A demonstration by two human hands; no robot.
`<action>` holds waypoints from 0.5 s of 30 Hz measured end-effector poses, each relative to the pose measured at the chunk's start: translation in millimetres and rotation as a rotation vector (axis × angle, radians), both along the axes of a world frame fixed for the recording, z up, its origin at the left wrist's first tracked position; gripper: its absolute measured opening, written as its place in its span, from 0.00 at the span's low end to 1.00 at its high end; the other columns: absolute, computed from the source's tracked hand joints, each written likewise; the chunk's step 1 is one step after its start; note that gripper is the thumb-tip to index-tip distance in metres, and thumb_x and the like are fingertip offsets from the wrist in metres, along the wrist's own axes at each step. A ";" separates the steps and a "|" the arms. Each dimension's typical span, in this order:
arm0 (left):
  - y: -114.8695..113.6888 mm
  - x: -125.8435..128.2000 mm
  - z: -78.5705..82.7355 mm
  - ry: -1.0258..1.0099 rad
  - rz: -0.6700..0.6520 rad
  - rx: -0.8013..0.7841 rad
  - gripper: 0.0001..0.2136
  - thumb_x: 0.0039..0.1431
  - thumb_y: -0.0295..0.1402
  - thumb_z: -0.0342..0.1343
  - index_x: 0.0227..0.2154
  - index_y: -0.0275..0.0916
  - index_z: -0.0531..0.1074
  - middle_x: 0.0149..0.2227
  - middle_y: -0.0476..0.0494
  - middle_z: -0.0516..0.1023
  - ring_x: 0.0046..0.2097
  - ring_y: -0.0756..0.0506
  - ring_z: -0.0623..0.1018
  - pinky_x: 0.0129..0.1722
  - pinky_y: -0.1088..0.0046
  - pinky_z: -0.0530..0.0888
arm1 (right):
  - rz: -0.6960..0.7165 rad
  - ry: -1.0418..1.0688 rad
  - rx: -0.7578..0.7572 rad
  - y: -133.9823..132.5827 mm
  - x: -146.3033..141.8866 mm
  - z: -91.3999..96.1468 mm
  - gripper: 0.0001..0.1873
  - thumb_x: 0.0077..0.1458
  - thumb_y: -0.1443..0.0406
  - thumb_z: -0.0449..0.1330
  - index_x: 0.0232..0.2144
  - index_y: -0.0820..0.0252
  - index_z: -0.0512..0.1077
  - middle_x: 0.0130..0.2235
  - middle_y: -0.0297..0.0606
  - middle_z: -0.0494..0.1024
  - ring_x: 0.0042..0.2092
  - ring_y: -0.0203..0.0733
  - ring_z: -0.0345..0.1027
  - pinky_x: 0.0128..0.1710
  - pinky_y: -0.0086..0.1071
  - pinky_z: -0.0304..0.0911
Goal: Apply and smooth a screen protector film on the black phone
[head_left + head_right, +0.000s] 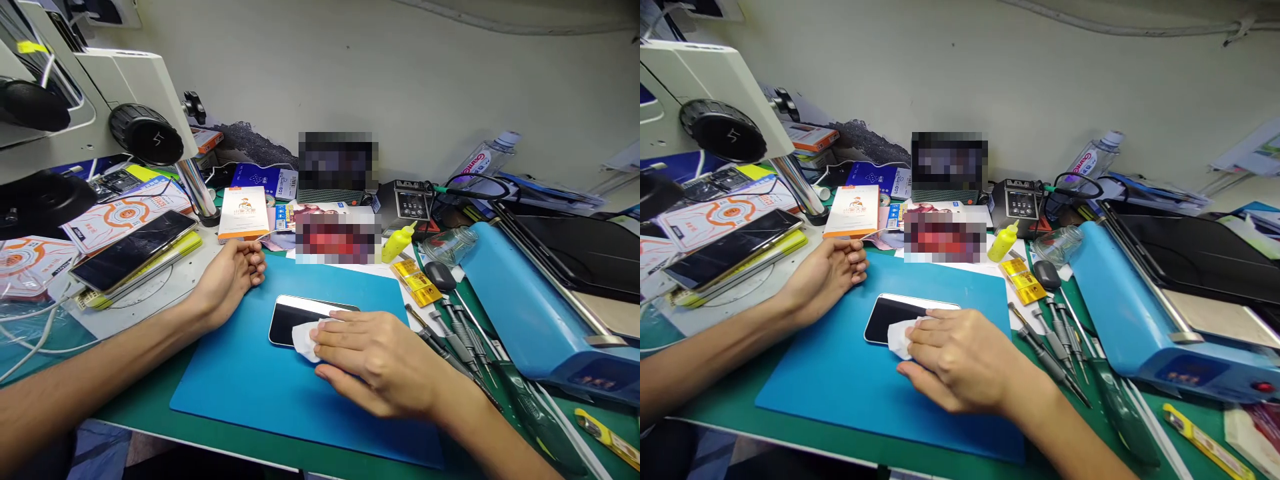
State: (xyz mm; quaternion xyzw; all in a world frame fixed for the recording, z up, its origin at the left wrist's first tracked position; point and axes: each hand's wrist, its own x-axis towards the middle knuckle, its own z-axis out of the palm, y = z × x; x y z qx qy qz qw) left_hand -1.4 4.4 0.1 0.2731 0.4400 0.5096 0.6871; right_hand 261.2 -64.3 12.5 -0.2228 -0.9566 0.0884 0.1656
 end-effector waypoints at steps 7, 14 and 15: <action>-1.0 0.9 0.7 -0.001 0.000 0.000 0.06 0.62 0.28 0.48 0.30 0.39 0.67 0.27 0.51 0.60 0.27 0.50 0.66 0.23 0.76 0.68 | -0.053 -0.010 0.008 -1.3 1.1 4.2 0.14 0.70 0.66 0.56 0.48 0.55 0.82 0.49 0.39 0.86 0.52 0.43 0.81 0.61 0.38 0.73; -0.2 -0.3 -1.0 -0.003 -0.009 0.005 0.06 0.63 0.29 0.47 0.32 0.39 0.66 0.27 0.52 0.60 0.26 0.50 0.66 0.23 0.77 0.68 | -0.106 0.003 0.052 3.2 4.7 1.8 0.15 0.72 0.66 0.54 0.46 0.59 0.82 0.50 0.38 0.86 0.51 0.43 0.82 0.61 0.40 0.73; -0.1 -0.4 -1.2 -0.002 -0.010 0.006 0.06 0.63 0.28 0.47 0.32 0.39 0.66 0.27 0.52 0.60 0.26 0.50 0.66 0.23 0.77 0.68 | -0.118 -0.011 0.056 3.8 5.9 2.9 0.15 0.72 0.66 0.54 0.45 0.59 0.82 0.50 0.38 0.86 0.51 0.44 0.82 0.61 0.41 0.73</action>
